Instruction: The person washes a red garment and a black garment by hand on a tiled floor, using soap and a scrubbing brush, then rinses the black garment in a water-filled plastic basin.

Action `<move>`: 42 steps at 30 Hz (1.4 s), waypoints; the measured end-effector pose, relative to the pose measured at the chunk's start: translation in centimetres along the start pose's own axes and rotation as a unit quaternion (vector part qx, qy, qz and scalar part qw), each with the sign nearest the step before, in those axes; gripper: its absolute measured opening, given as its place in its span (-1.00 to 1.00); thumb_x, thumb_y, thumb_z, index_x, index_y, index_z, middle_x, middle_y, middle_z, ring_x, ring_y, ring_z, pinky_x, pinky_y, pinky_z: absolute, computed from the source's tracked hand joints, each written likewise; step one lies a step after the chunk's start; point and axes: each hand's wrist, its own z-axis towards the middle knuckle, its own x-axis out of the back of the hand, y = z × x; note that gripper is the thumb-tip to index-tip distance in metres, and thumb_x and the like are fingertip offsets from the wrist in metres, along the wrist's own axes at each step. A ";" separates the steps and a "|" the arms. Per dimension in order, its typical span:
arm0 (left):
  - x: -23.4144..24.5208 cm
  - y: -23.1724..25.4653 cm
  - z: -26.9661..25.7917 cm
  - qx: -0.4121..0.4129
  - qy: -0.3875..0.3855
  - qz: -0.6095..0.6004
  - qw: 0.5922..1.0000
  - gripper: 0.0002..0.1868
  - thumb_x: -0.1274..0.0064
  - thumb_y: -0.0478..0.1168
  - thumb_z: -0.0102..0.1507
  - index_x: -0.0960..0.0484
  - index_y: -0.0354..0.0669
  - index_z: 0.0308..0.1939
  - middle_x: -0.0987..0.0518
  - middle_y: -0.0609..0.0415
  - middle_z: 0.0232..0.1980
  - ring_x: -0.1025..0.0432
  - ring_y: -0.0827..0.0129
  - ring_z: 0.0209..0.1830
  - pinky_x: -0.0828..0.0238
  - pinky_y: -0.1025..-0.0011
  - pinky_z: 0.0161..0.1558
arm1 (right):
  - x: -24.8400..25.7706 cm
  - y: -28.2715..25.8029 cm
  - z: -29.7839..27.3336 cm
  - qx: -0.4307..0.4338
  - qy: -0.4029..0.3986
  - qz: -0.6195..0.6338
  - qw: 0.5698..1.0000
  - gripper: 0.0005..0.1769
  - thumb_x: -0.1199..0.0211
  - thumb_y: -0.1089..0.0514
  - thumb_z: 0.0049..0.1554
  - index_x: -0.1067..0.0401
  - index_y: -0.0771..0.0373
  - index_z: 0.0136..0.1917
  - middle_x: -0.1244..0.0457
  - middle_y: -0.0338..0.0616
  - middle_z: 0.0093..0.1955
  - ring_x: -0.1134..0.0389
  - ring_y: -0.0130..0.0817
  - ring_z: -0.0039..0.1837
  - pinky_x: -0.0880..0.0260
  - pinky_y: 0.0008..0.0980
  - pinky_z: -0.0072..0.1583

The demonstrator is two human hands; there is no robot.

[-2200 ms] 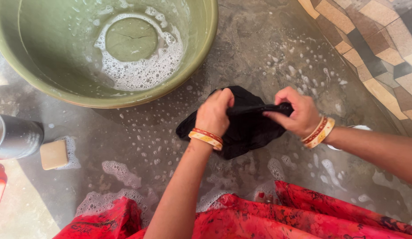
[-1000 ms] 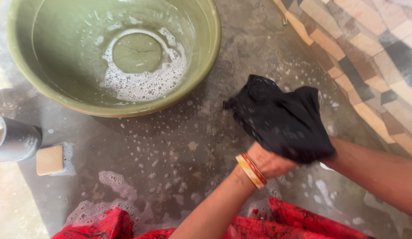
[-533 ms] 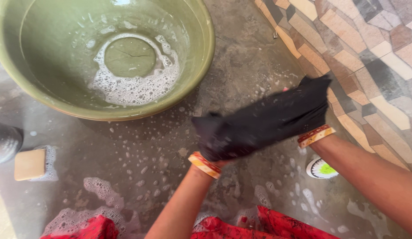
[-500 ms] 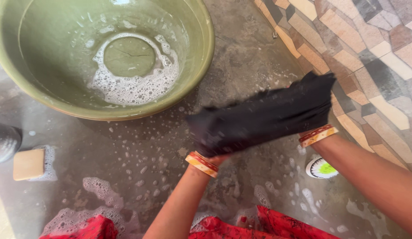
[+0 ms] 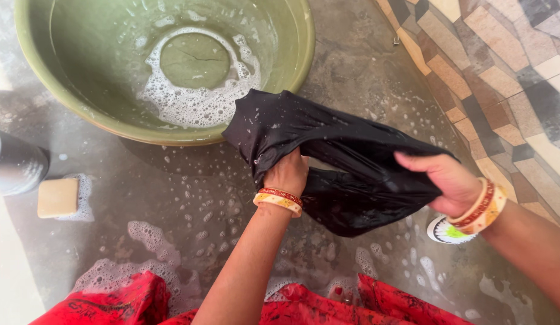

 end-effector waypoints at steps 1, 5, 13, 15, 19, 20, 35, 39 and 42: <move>-0.4 -0.3 -0.2 -0.001 -0.012 -0.010 1.000 -0.61 -0.04 -0.24 0.23 -0.59 -0.30 0.13 -0.59 -0.26 0.15 -0.49 -0.14 0.14 -0.36 0.05 0.23 | -0.2 -0.4 -0.3 0.000 0.004 -0.014 1.000 -0.55 -0.16 0.11 0.20 -0.43 0.33 0.31 -0.39 -0.07 0.21 -0.43 -0.25 0.16 -0.40 -0.17 0.24; 0.5 0.7 -0.1 -0.015 -0.013 -0.044 0.999 -0.49 -0.02 -0.21 0.16 -0.51 -0.35 0.18 -0.51 -0.36 0.23 -0.35 -0.25 0.26 -0.19 0.01 0.34 | -0.4 -1.2 -0.2 0.015 0.004 -0.003 1.000 -0.54 -0.16 0.05 0.20 -0.42 0.30 0.30 -0.39 -0.10 0.21 -0.44 -0.26 0.16 -0.41 -0.19 0.24; 5.1 3.4 2.1 0.090 -0.073 -0.216 0.970 -0.45 0.11 -0.28 0.16 -0.47 -0.35 0.25 -0.46 -0.44 0.23 -0.29 -0.31 0.28 -0.18 0.01 0.29 | 1.0 -2.0 1.0 -0.065 0.008 -0.138 0.988 -0.45 -0.24 -0.02 0.16 -0.49 0.39 0.30 -0.42 -0.03 0.18 -0.43 -0.31 0.12 -0.40 -0.25 0.19; 5.9 2.9 3.1 0.106 -0.109 -0.203 0.967 -0.48 0.13 -0.29 0.16 -0.52 -0.27 0.21 -0.52 -0.37 0.21 -0.36 -0.24 0.27 -0.25 0.05 0.30 | 2.0 -3.3 0.8 -0.050 -0.057 -0.255 0.964 -0.46 -0.32 0.09 0.10 -0.50 0.39 0.30 -0.45 -0.04 0.17 -0.43 -0.35 0.11 -0.39 -0.29 0.17; 8.1 1.0 4.9 0.017 -0.385 -0.232 0.893 -0.64 0.04 -0.27 0.20 -0.67 -0.27 0.04 -0.68 -0.19 -0.03 -0.54 0.05 0.07 -0.43 0.22 0.17 | 3.4 -6.3 0.4 -0.031 -0.170 -0.435 0.884 -0.33 -0.41 0.25 -0.09 -0.50 0.27 0.34 -0.50 -0.11 0.14 -0.49 -0.38 0.07 -0.49 -0.32 0.12; 8.7 0.6 5.1 0.012 -0.500 -0.279 0.820 -0.68 -0.02 -0.22 0.21 -0.68 -0.29 -0.01 -0.73 -0.08 -0.16 -0.57 0.19 -0.08 -0.46 0.28 0.05 | 3.7 -6.6 -0.1 -0.032 -0.170 -0.434 0.884 -0.33 -0.41 0.25 -0.09 -0.50 0.27 0.34 -0.50 -0.11 0.14 -0.49 -0.38 0.07 -0.49 -0.32 0.12; 9.5 3.7 4.8 0.153 -0.055 0.031 0.986 -0.58 0.03 0.09 0.40 -0.72 -0.14 -0.26 -0.64 -0.20 -0.22 -0.55 -0.11 -0.25 -0.47 0.06 -0.16 | -2.2 -5.7 -4.7 0.154 -0.360 -0.003 0.920 -0.29 -0.25 0.54 0.31 -0.08 0.54 0.64 -0.29 -0.37 -0.05 -0.33 -0.61 -0.05 -0.39 -0.56 0.02; 7.4 4.9 3.9 0.188 -0.411 -0.273 0.850 -0.09 0.48 0.46 0.35 -0.87 -0.12 -0.16 -0.86 -0.09 -0.11 -0.74 0.26 -0.13 -0.53 0.37 0.09 | -4.4 -5.6 -6.1 0.230 -0.266 -0.142 0.926 -0.09 -0.13 0.45 0.14 0.12 0.44 0.69 -0.19 -0.15 0.14 -0.22 -0.68 -0.09 -0.24 -0.66 -0.09; 5.9 5.7 2.8 0.167 -0.507 -0.419 0.734 -0.04 0.58 0.53 0.24 -0.68 -0.03 0.17 -0.65 0.00 0.23 -0.51 0.28 0.18 -0.42 0.19 0.09 | -5.8 -5.6 -7.0 0.255 -0.275 -0.149 0.915 0.04 -0.13 0.47 0.06 0.25 0.41 0.71 -0.17 -0.05 0.30 -0.17 -0.72 -0.09 -0.15 -0.75 -0.17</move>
